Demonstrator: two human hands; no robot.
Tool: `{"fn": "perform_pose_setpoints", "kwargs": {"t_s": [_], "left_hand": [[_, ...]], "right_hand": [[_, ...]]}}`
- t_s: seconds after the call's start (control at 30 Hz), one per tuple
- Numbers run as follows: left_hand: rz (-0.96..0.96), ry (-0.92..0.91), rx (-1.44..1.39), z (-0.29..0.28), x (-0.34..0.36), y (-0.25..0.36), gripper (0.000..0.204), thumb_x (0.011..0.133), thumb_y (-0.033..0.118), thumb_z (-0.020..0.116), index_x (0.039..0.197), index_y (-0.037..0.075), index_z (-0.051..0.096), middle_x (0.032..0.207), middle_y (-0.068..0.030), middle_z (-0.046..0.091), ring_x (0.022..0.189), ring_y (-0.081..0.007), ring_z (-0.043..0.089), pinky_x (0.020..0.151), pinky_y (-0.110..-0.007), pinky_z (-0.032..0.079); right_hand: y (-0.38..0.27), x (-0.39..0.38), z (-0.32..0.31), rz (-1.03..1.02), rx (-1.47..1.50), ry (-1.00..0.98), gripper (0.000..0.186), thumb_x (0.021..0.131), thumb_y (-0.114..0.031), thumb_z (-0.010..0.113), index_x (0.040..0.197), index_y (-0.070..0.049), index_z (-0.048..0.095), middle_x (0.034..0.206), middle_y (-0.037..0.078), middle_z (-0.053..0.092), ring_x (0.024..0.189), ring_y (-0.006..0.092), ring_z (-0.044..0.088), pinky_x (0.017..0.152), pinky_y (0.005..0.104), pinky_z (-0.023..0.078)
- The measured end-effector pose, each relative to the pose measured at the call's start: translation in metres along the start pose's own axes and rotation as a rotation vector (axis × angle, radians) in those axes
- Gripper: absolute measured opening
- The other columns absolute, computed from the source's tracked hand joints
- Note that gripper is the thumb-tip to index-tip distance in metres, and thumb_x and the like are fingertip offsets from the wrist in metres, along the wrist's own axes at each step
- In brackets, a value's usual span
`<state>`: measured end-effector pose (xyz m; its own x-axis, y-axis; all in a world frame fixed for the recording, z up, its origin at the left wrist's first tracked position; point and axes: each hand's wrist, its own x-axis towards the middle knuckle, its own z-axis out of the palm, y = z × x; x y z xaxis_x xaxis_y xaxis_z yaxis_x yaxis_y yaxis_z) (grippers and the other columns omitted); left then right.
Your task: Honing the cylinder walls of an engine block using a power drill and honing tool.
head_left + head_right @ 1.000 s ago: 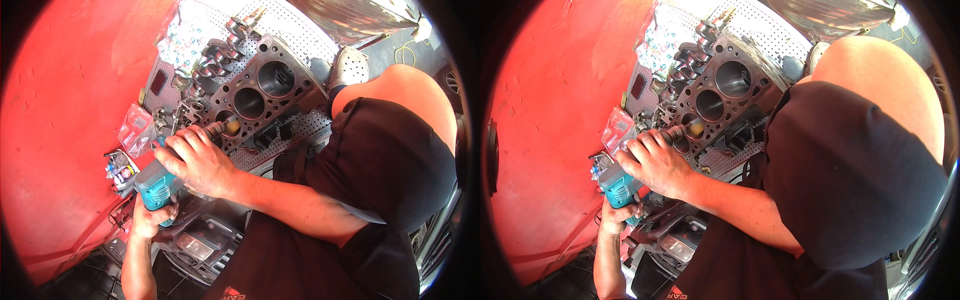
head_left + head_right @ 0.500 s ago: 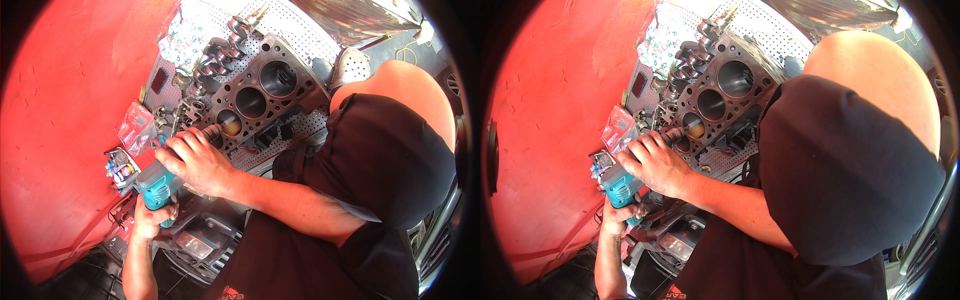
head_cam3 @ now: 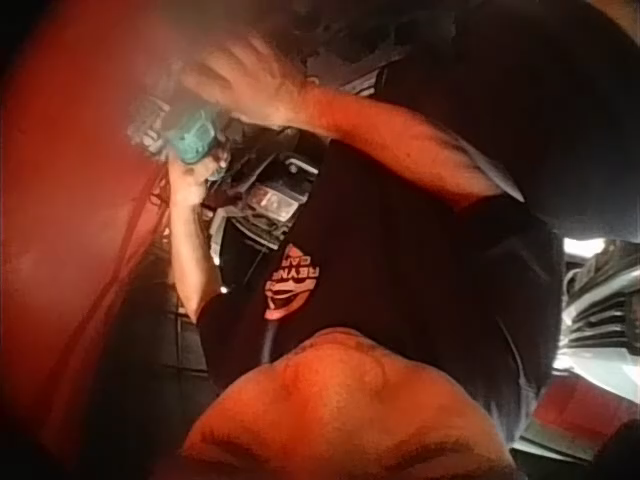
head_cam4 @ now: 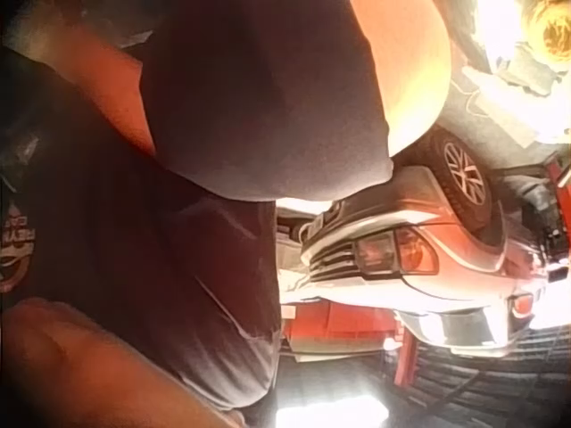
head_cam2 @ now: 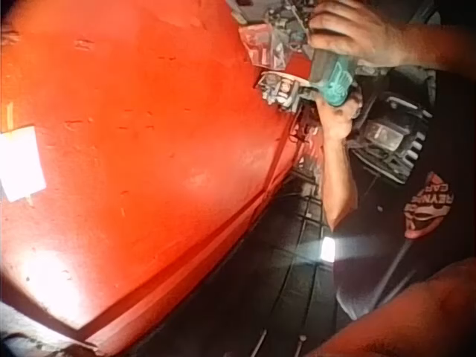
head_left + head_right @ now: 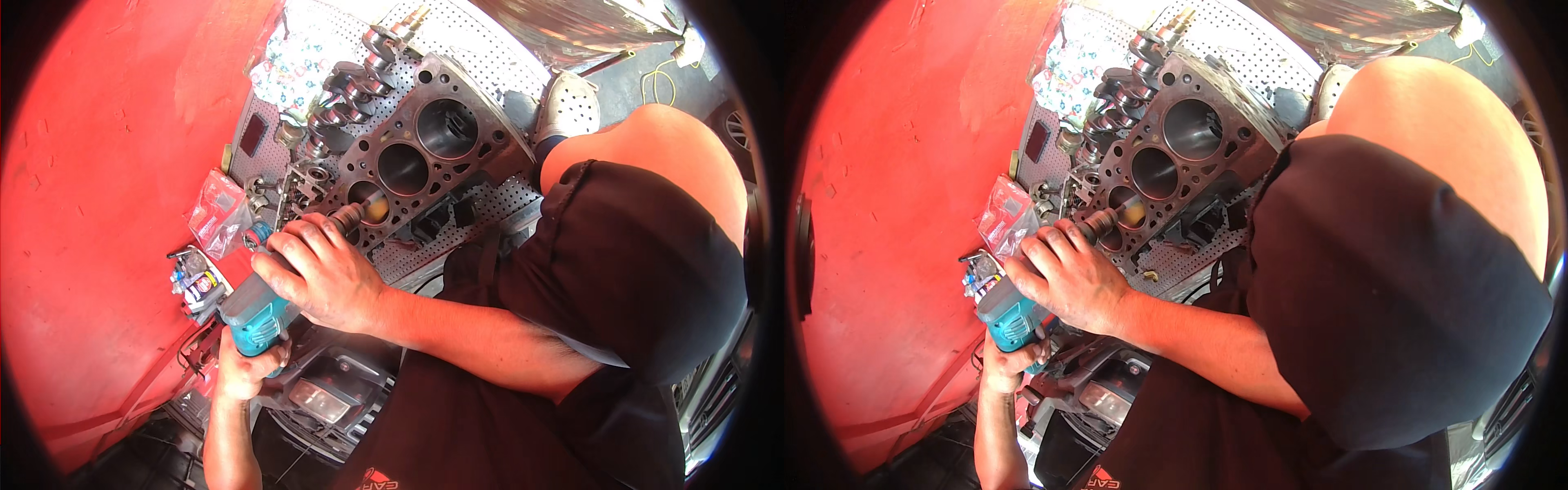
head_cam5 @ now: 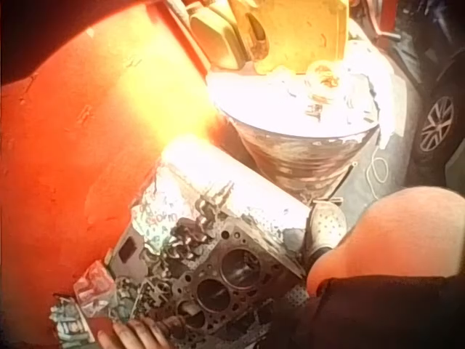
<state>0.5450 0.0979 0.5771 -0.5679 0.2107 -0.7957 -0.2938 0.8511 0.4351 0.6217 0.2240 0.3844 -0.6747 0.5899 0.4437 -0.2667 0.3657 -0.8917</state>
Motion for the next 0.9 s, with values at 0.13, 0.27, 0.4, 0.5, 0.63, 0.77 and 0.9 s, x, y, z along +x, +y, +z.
{"fn": "perform_pose_setpoints", "kwargs": {"t_s": [0.13,0.27,0.4,0.5,0.63,0.77,0.9], "left_hand": [[-0.019,0.023,0.017,0.004,-0.004,-0.005,0.027,0.077,-0.003,0.072,0.104,-0.005,0.072,0.085,-0.0070,0.073,0.070,-0.0159,0.067,0.065,-0.032,0.055],[-0.040,0.021,0.011,-0.003,-0.004,-0.015,0.026,0.078,-0.003,0.071,0.104,-0.005,0.072,0.085,-0.0069,0.073,0.070,-0.0159,0.067,0.065,-0.032,0.055],[-0.049,0.041,0.025,-0.006,-0.002,-0.019,0.026,0.078,-0.003,0.071,0.104,-0.005,0.072,0.085,-0.0069,0.073,0.071,-0.0159,0.067,0.066,-0.032,0.056],[-0.026,0.058,0.023,-0.005,0.001,-0.016,0.025,0.079,-0.003,0.071,0.103,-0.005,0.072,0.085,-0.0071,0.073,0.070,-0.0161,0.067,0.066,-0.032,0.056],[-0.001,0.041,0.019,-0.005,0.006,-0.010,0.024,0.080,-0.002,0.072,0.104,-0.004,0.072,0.084,-0.0078,0.073,0.069,-0.0161,0.067,0.065,-0.032,0.055],[0.011,0.039,-0.003,-0.001,0.008,-0.003,0.025,0.080,-0.002,0.073,0.105,-0.004,0.072,0.085,-0.0083,0.074,0.068,-0.0159,0.067,0.064,-0.031,0.054],[0.015,0.034,0.032,0.000,0.007,0.000,0.029,0.079,-0.003,0.074,0.108,-0.004,0.072,0.088,-0.0079,0.075,0.071,-0.0156,0.068,0.066,-0.031,0.055]], "right_hand": [[-0.004,-0.006,-0.001,0.007,-0.027,-0.045,0.053,0.086,-0.018,0.072,0.137,-0.008,0.062,0.126,0.017,0.063,0.120,0.0380,0.064,0.111,0.0593,0.050],[-0.005,-0.011,0.003,0.007,-0.066,-0.098,0.049,0.090,-0.021,0.067,0.137,-0.007,0.061,0.128,0.017,0.064,0.122,0.0378,0.064,0.112,0.0577,0.050],[-0.005,-0.010,0.010,0.010,-0.091,-0.144,0.049,0.092,-0.022,0.066,0.139,-0.008,0.060,0.130,0.017,0.064,0.123,0.0380,0.064,0.113,0.0576,0.050],[-0.004,-0.007,0.011,0.011,-0.089,-0.152,0.051,0.093,-0.023,0.065,0.142,-0.008,0.060,0.132,0.018,0.064,0.124,0.0384,0.063,0.115,0.0579,0.049],[-0.002,-0.001,0.010,0.018,-0.085,-0.142,0.054,0.094,-0.022,0.065,0.145,-0.008,0.059,0.133,0.018,0.063,0.126,0.0392,0.063,0.117,0.0593,0.048],[-0.003,0.002,0.006,0.031,-0.078,-0.117,0.053,0.093,-0.022,0.065,0.143,-0.007,0.060,0.133,0.019,0.063,0.125,0.0398,0.062,0.116,0.0612,0.048],[-0.003,0.003,-0.001,0.029,-0.081,-0.074,0.051,0.092,-0.022,0.066,0.140,-0.007,0.061,0.131,0.019,0.063,0.123,0.0400,0.063,0.113,0.0615,0.049]]}}
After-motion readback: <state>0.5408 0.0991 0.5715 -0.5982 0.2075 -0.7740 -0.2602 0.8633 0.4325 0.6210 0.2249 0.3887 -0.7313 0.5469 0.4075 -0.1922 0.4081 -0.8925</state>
